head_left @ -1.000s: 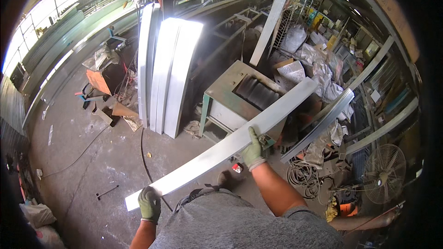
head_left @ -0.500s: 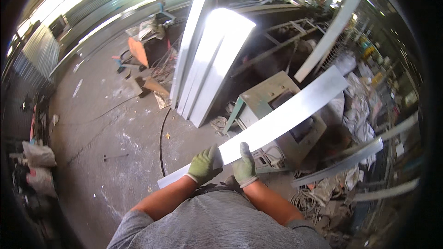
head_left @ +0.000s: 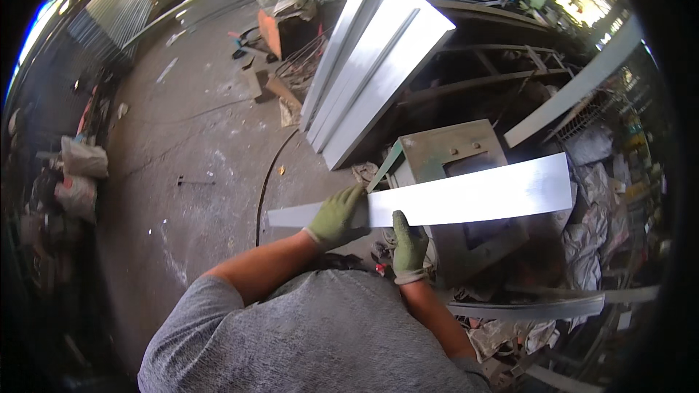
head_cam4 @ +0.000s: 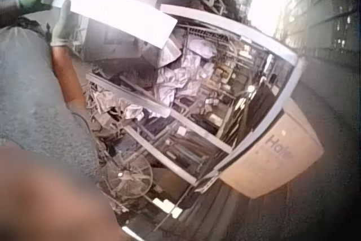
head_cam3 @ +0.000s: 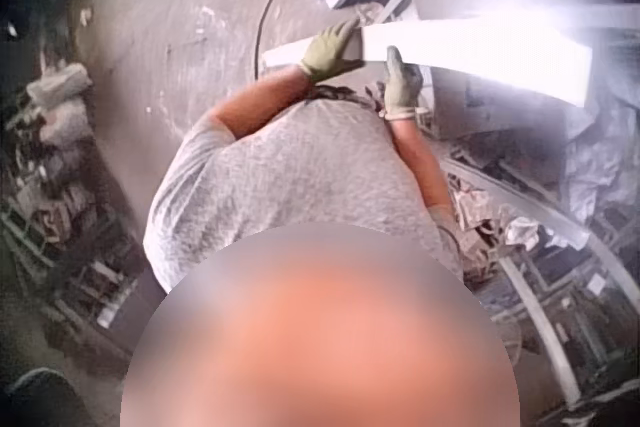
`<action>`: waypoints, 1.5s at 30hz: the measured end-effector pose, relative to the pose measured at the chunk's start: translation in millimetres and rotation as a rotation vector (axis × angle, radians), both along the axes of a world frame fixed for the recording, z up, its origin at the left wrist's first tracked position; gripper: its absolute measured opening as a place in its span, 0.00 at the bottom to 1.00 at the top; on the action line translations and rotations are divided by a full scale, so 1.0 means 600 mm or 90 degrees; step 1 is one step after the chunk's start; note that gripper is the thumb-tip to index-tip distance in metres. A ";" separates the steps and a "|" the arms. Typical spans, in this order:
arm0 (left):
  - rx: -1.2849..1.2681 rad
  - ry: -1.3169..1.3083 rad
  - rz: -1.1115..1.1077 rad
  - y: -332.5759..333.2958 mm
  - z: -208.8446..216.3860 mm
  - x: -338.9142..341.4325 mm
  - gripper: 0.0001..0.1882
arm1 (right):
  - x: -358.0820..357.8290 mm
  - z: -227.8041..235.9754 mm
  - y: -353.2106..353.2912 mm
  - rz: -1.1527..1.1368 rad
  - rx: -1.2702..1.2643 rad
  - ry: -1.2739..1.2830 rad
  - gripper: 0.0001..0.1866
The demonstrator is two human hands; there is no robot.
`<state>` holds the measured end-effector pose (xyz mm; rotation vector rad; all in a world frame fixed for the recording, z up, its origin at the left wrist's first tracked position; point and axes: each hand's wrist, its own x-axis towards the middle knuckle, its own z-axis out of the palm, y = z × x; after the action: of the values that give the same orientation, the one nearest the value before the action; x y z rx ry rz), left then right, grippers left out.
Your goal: The person repeatedly feeds long white metal sheets into a roller machine, one at a time, and stacks the processed sheets against a nearby rack. The person handles each sheet with gloved hands and maintains a steady rhythm throughout the clip.
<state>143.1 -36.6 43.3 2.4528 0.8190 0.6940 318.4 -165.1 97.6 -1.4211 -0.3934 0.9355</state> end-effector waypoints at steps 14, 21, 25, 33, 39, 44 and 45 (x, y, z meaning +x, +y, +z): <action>-0.065 -0.018 0.066 0.355 0.018 0.084 0.61 | 0.097 -0.064 0.017 0.046 -0.110 -0.019 0.19; -0.169 0.011 0.109 0.580 -0.049 0.152 0.60 | 0.113 -0.155 -0.010 -0.241 -0.170 0.099 0.19; -0.202 0.043 0.108 0.661 -0.117 0.187 0.62 | 0.100 -0.166 0.020 -0.040 -0.326 -0.343 0.20; -0.213 0.007 0.099 0.733 -0.237 0.229 0.63 | 0.078 -0.120 0.056 -0.207 -0.363 0.039 0.21; -0.229 0.010 0.089 0.754 -0.268 0.278 0.62 | 0.066 -0.137 0.056 -0.232 -0.394 0.077 0.21; -0.300 0.071 0.118 0.764 -0.267 0.327 0.59 | 0.066 -0.161 0.052 -0.215 -0.429 0.074 0.22; -0.300 0.097 0.127 0.765 -0.267 0.337 0.60 | 0.068 -0.165 0.051 -0.214 -0.437 0.083 0.22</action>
<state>345.3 422.7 -116.7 2.0317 1.1503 0.3301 359.0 -134.2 -1.5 -1.9523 0.2970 0.9145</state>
